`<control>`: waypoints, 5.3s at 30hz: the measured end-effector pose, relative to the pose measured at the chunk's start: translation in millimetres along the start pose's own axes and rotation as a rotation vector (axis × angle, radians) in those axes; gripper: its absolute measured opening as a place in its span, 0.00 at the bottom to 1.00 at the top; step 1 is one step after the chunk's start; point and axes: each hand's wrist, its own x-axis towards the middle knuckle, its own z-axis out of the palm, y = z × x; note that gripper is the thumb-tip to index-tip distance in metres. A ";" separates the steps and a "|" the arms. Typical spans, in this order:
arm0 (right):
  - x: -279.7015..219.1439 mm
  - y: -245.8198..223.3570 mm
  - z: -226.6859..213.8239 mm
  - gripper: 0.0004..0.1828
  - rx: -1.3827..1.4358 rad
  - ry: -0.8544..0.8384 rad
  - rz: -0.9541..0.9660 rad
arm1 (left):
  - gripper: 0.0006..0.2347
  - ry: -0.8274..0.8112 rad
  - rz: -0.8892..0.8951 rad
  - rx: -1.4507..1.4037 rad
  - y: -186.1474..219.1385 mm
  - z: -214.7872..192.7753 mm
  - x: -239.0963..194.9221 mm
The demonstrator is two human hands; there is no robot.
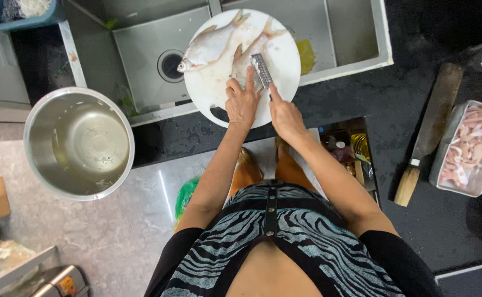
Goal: The person removes two whole fish from a plastic bag and places them on a cutting board. They then use a metal fish scaler to scrape the scales off both fish over the sink.
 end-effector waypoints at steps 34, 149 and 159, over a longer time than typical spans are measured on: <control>-46.0 11.9 -22.7 0.33 -0.115 -0.097 -0.084 | 0.40 0.011 -0.140 0.004 12.4 15.0 8.8; 95.4 -65.2 -98.6 0.21 -0.452 -0.384 -0.202 | 0.37 0.127 -0.230 -0.014 3.4 30.4 -2.8; 84.0 -37.7 -64.6 0.22 -0.497 -0.291 -0.254 | 0.36 0.150 -0.241 0.011 4.6 29.8 -1.5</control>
